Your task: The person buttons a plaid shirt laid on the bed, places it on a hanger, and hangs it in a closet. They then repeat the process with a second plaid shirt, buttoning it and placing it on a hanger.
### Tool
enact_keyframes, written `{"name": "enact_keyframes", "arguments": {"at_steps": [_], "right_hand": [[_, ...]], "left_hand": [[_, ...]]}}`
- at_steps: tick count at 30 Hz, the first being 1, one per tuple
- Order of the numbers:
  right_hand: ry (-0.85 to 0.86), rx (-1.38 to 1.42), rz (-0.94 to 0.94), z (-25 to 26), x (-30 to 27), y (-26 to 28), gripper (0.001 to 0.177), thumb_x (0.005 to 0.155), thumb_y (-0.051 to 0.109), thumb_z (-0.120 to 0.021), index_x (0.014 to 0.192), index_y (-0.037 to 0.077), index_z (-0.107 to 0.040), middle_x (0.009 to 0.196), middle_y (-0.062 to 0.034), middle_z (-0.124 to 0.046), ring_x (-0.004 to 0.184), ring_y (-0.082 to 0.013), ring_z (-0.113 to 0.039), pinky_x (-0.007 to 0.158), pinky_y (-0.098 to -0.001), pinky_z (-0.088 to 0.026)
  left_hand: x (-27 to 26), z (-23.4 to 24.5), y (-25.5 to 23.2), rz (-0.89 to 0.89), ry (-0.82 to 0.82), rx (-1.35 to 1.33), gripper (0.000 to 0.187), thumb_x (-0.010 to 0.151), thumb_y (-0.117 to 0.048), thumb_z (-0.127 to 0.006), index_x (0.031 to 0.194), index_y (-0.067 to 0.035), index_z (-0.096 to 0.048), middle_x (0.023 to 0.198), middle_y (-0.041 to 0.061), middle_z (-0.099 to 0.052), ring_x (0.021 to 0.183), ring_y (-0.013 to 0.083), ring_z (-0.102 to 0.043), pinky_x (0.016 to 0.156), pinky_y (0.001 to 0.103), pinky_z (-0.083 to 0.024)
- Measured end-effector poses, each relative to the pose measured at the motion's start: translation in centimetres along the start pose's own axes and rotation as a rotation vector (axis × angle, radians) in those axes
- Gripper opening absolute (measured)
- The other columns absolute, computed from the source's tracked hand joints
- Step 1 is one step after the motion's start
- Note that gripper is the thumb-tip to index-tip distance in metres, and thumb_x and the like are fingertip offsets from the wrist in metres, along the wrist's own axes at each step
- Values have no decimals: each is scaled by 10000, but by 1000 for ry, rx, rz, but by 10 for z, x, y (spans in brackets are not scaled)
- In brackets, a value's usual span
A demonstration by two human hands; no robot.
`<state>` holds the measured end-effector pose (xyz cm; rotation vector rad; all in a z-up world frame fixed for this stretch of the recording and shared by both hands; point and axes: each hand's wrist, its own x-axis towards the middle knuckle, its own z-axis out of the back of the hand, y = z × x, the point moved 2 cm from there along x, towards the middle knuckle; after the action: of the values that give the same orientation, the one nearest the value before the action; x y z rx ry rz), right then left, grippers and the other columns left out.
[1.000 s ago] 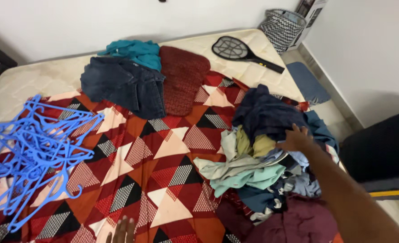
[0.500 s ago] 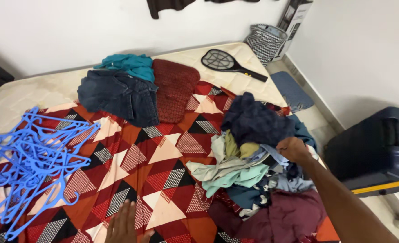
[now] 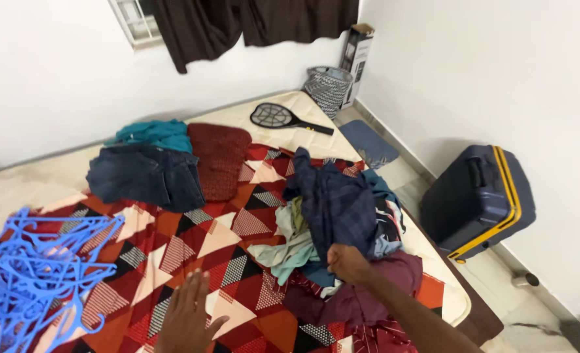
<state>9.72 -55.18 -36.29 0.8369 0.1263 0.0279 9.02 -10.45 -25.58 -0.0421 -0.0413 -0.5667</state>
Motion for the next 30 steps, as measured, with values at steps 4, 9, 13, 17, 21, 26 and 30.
{"name": "enact_keyframes", "arguments": {"at_steps": [4,9,13,17,21,26,30], "right_hand": [[-23,28,170,7,-23,84,231,750,42,-779,873,41,-583,780,-125,-688,746,-295,-702,675,-395,-536],[-23,124,353,-2,-20,189,177,816,-47,-690,895,36,-555,802,-124,-670,742,-275,-680,674,-386,-516],[81,255,443,-16,-10,259,160,846,-74,-641,903,37,-539,801,-109,-645,732,-220,-648,674,-363,-514],[102,260,564,-24,3,309,175,843,-103,-609,923,35,-537,853,-86,-623,785,-173,-619,727,-346,-511],[85,365,475,-34,25,331,165,924,-80,-575,1019,42,-518,936,-61,-594,875,-138,-585,803,-329,-503],[45,387,410,-31,44,363,160,945,-55,-597,1048,29,-508,984,-75,-515,883,-151,-500,802,-337,-475],[102,393,238,-10,47,399,146,965,28,-592,1096,71,-544,1027,-55,-605,952,-137,-579,841,-318,-498]], "left_hand": [[22,59,-23,2,234,-63,1079,892,-682,-604,1587,-38,-87,1665,193,-161,1556,371,-124,1232,485,-137],[39,114,-51,-236,465,-90,1161,868,-575,-752,1599,-48,-19,1674,187,-86,1555,329,-91,1268,432,-109],[47,126,-62,-239,203,-268,1033,821,-440,-795,1540,-21,-184,1584,182,-273,1472,352,-261,1196,441,-240],[55,134,-42,-75,-70,-476,504,852,-270,-749,1256,-43,-550,1221,166,-639,1153,350,-622,1003,463,-490],[51,147,-5,-28,-174,-526,217,833,-150,-735,1016,-59,-661,991,174,-734,933,403,-698,831,515,-546],[43,159,30,-35,-257,-455,358,781,-112,-725,1118,-51,-622,1122,197,-692,1027,429,-653,879,516,-524],[35,160,62,-33,-308,-367,626,698,-52,-733,1311,-78,-610,1320,267,-591,1046,466,-616,884,529,-503]]}}
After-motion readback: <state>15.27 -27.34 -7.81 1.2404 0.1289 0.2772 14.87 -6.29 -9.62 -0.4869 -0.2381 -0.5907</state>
